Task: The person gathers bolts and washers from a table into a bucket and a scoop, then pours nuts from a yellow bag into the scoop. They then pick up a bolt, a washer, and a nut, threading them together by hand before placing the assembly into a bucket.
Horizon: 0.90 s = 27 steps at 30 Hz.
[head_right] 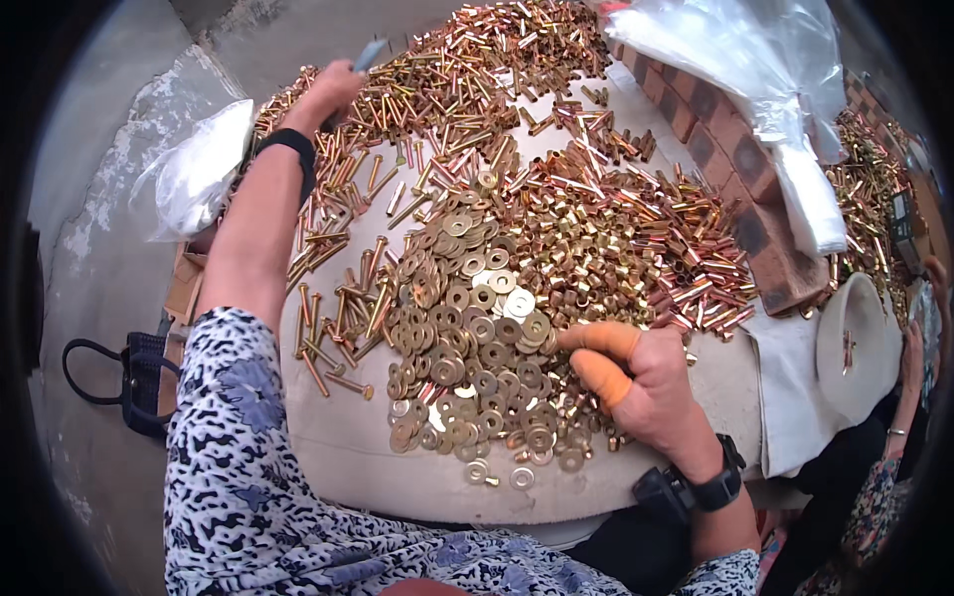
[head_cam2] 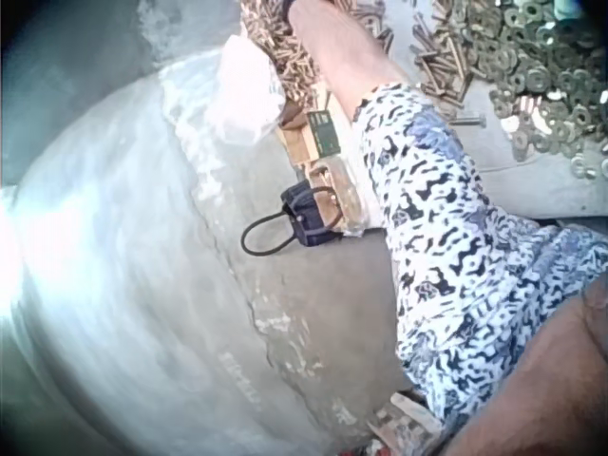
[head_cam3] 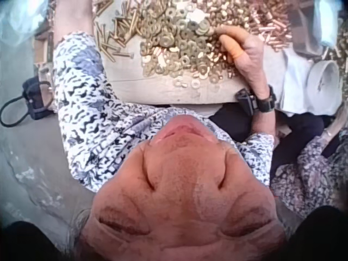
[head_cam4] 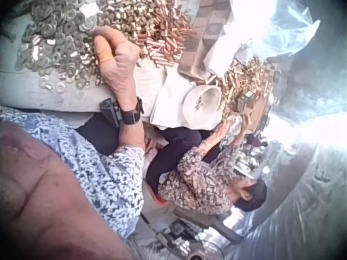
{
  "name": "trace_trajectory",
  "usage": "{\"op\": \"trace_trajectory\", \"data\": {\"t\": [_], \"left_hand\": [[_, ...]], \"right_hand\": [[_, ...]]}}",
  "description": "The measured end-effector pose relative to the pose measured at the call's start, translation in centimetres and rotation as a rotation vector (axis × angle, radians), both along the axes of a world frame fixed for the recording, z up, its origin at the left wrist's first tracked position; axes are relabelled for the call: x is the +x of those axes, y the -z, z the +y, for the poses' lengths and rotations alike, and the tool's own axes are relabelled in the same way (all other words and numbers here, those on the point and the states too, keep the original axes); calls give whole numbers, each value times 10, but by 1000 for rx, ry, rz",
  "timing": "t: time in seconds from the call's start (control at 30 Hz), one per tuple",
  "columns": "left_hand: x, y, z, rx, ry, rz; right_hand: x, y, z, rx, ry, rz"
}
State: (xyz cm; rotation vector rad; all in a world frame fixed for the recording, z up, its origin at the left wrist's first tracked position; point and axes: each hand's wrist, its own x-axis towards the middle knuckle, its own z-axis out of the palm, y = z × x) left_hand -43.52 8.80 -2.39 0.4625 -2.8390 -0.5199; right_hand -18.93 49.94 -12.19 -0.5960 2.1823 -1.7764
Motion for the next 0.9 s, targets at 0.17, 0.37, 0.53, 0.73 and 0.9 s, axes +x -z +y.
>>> {"op": "trace_trajectory", "data": {"t": [0.17, 0.37, 0.53, 0.73, 0.9], "left_hand": [[-13, 88, -17, -333, -141, 83], [2, 60, -21, -555, -19, 8], [19, 41, -22, -603, 71, -47], [106, 42, 1, -509, 94, -143], [195, 42, 27, -477, 117, -161]], "right_hand": [[-8, -3, -3, 24, -22, 64], [-5, 0, 3, 42, 18, 31], [1, 1, 7, 52, 19, 96], [2, 8, 9, -7, 6, 160], [6, 15, 17, -51, 4, 154]]}}
